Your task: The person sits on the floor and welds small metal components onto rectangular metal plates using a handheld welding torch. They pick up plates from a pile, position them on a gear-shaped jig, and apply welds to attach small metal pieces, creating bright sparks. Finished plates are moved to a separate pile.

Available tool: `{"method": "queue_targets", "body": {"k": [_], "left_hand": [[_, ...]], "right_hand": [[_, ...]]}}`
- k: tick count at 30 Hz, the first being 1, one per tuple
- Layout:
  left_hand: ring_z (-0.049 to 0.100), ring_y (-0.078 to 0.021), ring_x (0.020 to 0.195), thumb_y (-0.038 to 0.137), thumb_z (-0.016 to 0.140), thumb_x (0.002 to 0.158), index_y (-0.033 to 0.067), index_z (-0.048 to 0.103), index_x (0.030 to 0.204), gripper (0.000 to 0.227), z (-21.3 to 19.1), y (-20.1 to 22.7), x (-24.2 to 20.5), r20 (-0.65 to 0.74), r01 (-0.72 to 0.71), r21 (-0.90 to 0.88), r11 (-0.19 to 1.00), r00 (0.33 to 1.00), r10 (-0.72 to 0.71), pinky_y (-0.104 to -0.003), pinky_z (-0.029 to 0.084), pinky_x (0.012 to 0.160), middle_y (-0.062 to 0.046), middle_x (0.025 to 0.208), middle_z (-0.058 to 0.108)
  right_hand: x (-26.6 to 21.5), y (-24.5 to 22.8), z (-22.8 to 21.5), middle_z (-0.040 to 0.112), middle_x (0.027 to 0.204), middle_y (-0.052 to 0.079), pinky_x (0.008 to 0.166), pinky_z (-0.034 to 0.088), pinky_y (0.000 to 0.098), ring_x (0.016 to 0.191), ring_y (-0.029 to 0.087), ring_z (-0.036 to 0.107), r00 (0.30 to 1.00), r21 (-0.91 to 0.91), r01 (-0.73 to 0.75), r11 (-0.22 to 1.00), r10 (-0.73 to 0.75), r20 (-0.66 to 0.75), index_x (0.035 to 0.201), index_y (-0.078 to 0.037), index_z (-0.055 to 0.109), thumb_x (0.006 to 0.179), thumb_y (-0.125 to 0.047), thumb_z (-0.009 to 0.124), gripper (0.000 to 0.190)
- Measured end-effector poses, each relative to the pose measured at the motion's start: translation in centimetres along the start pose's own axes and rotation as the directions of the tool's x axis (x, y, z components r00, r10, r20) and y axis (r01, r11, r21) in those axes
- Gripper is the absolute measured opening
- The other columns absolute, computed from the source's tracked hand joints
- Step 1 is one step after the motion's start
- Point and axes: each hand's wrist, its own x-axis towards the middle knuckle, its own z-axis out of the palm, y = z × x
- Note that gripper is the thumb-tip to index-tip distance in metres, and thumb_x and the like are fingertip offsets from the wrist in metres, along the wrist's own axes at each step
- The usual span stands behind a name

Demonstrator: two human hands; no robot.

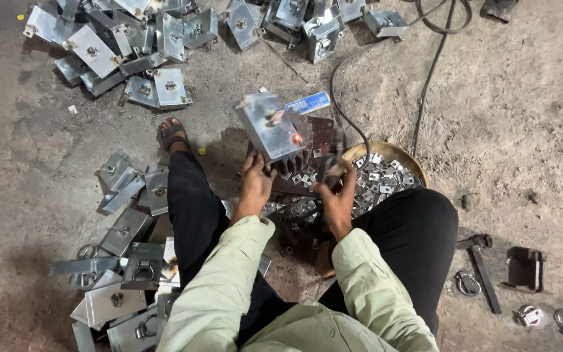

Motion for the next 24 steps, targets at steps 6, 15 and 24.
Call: {"method": "queue_targets", "body": {"k": [6,15,24], "left_hand": [[0.050,-0.0116,0.067,0.015,0.069,0.096,0.0127,0.061,0.118,0.023,-2.1,-1.0,1.0,-0.120,0.036,0.050,0.998,0.992,-0.030,-0.032,0.044,0.061,0.003,0.088,0.061],[0.056,-0.0122,0.060,0.016,0.071,0.096,0.0065,0.064,0.119,0.025,-2.0,-1.3,1.3,-0.052,-0.034,0.148,0.988,0.998,0.042,-0.029,0.047,0.055,-0.001,0.085,0.065],[0.059,-0.0123,0.065,0.012,0.068,0.098,-0.0003,0.064,0.123,0.029,-1.3,-1.0,0.6,0.028,-0.101,0.178,0.979,0.995,0.098,-0.028,0.049,0.059,-0.003,0.090,0.066]], "right_hand": [[-0.9,-0.8,2.1,0.066,0.123,0.019,0.100,0.054,0.0400,0.112,0.030,0.069,0.989,-0.196,0.058,0.979,-0.029,0.147,0.143,-0.002,0.045,0.068,-0.012,0.090,0.088],[0.0,-1.1,3.7,0.063,0.127,0.022,0.102,0.052,0.0409,0.116,0.032,0.066,0.988,-0.333,0.091,0.938,-0.042,0.152,0.141,0.000,0.046,0.068,-0.019,0.092,0.088],[0.2,-1.8,4.4,0.067,0.125,0.018,0.101,0.054,0.0390,0.115,0.028,0.068,0.984,-0.297,-0.031,0.954,0.081,0.159,0.142,-0.006,0.050,0.067,-0.022,0.088,0.086]]}}
